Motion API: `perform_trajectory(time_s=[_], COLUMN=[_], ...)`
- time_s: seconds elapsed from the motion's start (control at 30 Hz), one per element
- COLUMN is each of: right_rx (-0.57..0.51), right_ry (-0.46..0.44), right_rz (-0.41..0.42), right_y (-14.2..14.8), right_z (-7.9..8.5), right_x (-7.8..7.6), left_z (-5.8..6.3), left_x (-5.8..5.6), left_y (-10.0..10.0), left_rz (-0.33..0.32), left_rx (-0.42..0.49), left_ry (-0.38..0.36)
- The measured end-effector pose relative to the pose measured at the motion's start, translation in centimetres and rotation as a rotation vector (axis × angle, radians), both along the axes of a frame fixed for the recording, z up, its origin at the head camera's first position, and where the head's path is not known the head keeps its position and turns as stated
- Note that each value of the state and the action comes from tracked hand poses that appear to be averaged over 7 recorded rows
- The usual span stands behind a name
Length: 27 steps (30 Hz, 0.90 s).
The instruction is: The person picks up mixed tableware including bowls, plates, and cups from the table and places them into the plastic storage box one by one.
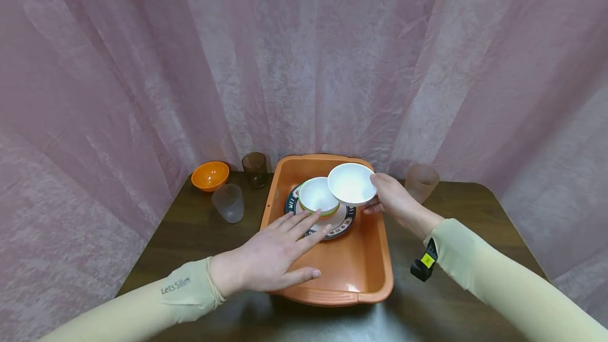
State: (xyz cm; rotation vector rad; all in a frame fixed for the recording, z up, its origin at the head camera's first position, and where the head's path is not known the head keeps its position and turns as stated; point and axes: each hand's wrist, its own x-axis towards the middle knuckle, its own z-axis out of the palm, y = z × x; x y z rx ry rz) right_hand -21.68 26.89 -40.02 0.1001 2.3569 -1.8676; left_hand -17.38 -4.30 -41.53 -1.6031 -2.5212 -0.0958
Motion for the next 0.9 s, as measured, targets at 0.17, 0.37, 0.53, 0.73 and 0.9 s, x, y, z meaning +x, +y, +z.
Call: perform_trajectory(time_s=[0.17,0.37,0.53,0.73,0.9], right_rx=[0.079,0.152,0.229,0.257,0.280], right_ry=[0.003,0.020,0.021,-0.027,-0.025], right_rz=[-0.016,0.000,0.003,0.009,0.006], right_y=[-1.1,-2.7,-3.6,-4.5,-5.1], right_z=[-0.2,-0.6,-0.9,-1.8,-2.6], right_x=[-1.6,-3.5,-4.5,-5.4,-5.4], left_z=[-0.5,-0.9,-1.0,-1.3,-1.6], left_x=[0.5,0.7,0.6,0.6,0.6], left_y=[0.4,0.4,0.4,0.3,0.1], left_rz=[-0.061,-0.091,-0.094,-0.095,-0.093], left_rx=[-0.024,-0.034,-0.033,-0.037,-0.036], left_ry=[0.051,0.043,0.012,-0.027,-0.051])
